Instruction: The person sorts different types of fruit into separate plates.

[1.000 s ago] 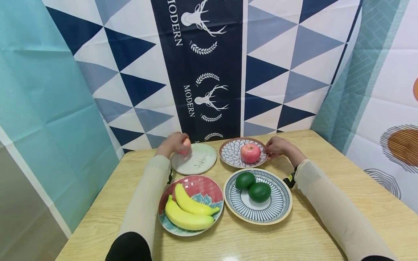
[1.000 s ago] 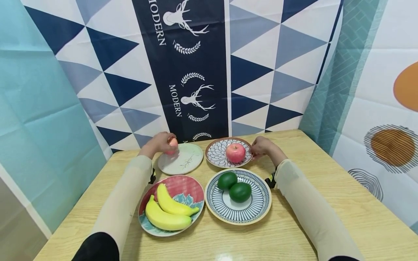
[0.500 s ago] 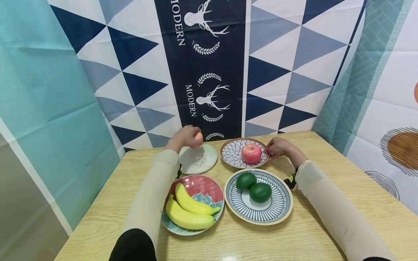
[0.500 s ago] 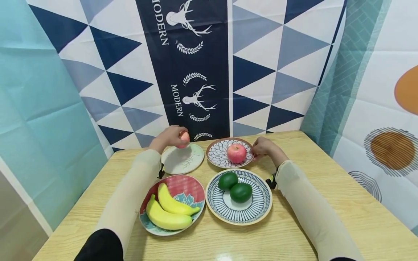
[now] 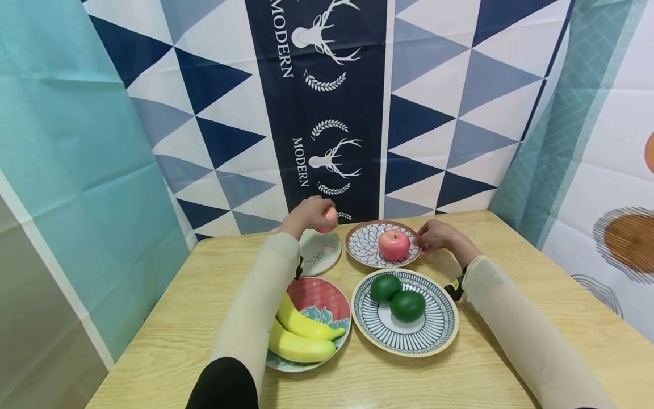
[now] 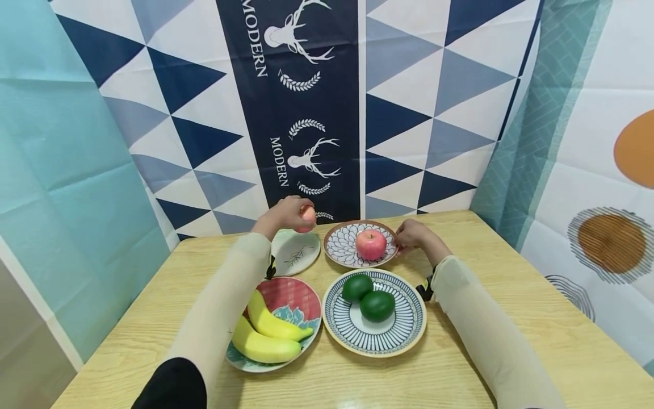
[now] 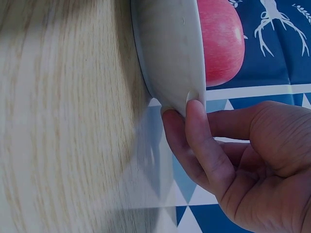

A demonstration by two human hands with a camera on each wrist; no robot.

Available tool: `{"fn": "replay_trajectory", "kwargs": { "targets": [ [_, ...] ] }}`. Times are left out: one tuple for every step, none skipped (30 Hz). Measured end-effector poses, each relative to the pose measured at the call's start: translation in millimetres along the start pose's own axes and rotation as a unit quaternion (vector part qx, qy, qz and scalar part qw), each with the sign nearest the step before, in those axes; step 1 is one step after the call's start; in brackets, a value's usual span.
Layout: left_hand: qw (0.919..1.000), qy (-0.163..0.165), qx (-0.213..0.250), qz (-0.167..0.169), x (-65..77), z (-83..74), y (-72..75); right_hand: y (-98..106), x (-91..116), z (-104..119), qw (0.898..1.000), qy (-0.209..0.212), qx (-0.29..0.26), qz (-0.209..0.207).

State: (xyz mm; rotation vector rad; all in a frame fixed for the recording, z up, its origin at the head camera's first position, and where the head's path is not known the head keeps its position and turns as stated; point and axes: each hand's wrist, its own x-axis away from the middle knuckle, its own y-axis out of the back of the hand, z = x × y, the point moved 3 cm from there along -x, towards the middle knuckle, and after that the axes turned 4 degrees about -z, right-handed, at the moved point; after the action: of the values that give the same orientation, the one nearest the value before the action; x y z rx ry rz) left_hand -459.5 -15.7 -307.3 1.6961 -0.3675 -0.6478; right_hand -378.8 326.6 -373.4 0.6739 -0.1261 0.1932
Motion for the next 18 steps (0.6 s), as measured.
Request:
{"fn": "replay_trajectory", "kwargs": {
  "targets": [
    [1.0,-0.004,0.0,0.001,-1.6,-2.7,-1.1,-0.1,0.3,0.1,1.0,-0.001,-0.001,0.001],
    [1.0,-0.009,-0.001,0.002,-3.1,-5.7,-2.4,-0.3,0.7,0.1,1.0,-0.001,-0.002,0.002],
    [0.9999,-0.014,-0.001,0.002,-4.6,-8.8,-3.8,-0.4,1.1,0.3,1.0,0.0,-0.001,0.003],
    [0.9998,-0.019,-0.002,0.003,-5.9,-12.2,-5.3,-0.6,1.5,0.5,1.0,0.002,0.0,0.005],
    [0.9997,-0.025,-0.001,0.003,-7.2,-16.0,-6.4,-0.6,1.9,0.6,1.0,0.002,0.001,0.006],
    [0.9995,-0.03,-0.003,0.004,-8.4,-19.6,-7.7,-0.5,2.3,0.8,1.0,0.003,0.001,0.007],
    [0.9994,-0.034,-0.004,0.006,-9.9,-23.3,-9.1,-0.7,2.5,0.9,1.0,0.004,0.001,0.008],
    [0.9993,-0.036,-0.002,0.009,-11.0,-27.2,-10.2,-0.9,2.7,0.9,1.0,0.005,0.001,0.009],
    [0.9992,-0.038,-0.001,0.011,-12.2,-31.1,-11.3,-1.2,2.7,0.9,1.0,0.005,-0.001,0.009],
    [0.9991,-0.041,-0.001,0.015,-13.4,-35.0,-12.3,-1.4,2.6,0.9,1.0,0.006,-0.003,0.009],
    [0.9989,-0.044,-0.001,0.016,-14.2,-38.8,-12.8,-1.4,2.3,0.7,1.0,0.007,-0.003,0.008],
    [0.9988,-0.046,0.0,0.018,-15.0,-42.3,-13.4,-1.6,1.8,0.7,1.0,0.007,-0.002,0.007],
    [0.9986,-0.049,0.0,0.019,-15.7,-45.7,-13.8,-1.8,1.2,0.7,1.0,0.007,-0.002,0.005],
    [0.9984,-0.052,0.002,0.02,-15.8,-49.3,-13.7,-1.7,0.8,1.0,1.0,0.007,0.0,0.003],
    [0.9982,-0.057,0.001,0.02,-16.0,-52.7,-13.7,-1.6,0.6,1.6,1.0,0.006,0.001,0.001],
    [0.9979,-0.062,0.001,0.021,-16.0,-55.6,-14.2,-1.8,0.8,1.9,1.0,0.006,0.002,0.001],
    [0.9976,-0.066,0.002,0.021,-15.3,-58.7,-14.3,-2.1,1.0,2.3,1.0,0.004,0.004,0.0],
    [0.9973,-0.07,0.003,0.022,-15.3,-61.6,-14.8,-2.3,1.6,3.0,1.0,0.003,0.005,0.0]
  ]
}}
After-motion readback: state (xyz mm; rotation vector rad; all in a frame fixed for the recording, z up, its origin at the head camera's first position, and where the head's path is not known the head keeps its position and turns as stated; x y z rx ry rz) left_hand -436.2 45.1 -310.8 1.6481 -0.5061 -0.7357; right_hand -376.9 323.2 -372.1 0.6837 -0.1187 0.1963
